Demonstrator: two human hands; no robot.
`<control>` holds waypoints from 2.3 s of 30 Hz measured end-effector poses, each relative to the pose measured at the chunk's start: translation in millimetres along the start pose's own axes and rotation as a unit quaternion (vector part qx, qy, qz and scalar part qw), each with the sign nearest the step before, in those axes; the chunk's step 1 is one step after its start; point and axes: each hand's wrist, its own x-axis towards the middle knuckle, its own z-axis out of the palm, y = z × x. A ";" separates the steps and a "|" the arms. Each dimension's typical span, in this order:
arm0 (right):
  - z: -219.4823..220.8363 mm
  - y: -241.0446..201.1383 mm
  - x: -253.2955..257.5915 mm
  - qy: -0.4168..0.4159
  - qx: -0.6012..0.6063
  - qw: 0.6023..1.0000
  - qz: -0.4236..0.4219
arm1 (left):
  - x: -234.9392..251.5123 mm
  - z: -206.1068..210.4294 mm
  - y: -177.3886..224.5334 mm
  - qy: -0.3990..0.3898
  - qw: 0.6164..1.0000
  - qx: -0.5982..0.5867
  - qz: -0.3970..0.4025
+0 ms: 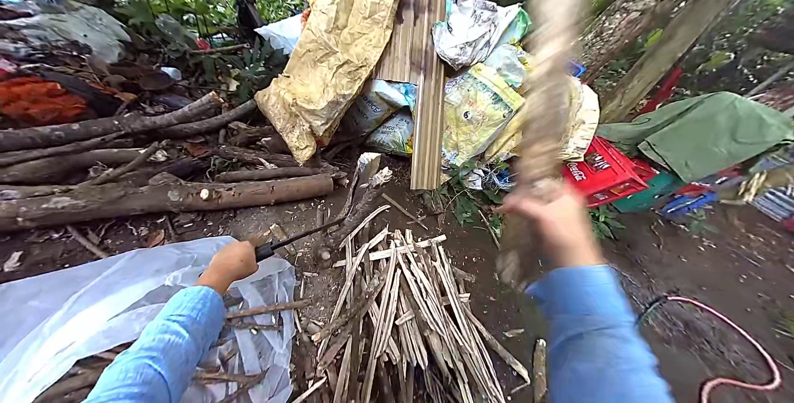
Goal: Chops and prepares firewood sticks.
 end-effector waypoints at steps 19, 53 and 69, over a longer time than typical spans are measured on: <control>131.3 141.3 -80.1 -0.196 -0.021 0.913 0.358 | -14.3 -49.3 43.7 0.006 0.999 0.051 0.017; 192.7 227.3 -228.9 -0.136 -0.072 0.877 0.455 | -103.7 65.9 21.2 -0.051 0.990 -0.105 -0.080; 249.2 156.5 -277.8 -0.408 0.081 0.845 0.336 | -117.8 134.8 58.1 -0.109 0.950 -0.291 -0.017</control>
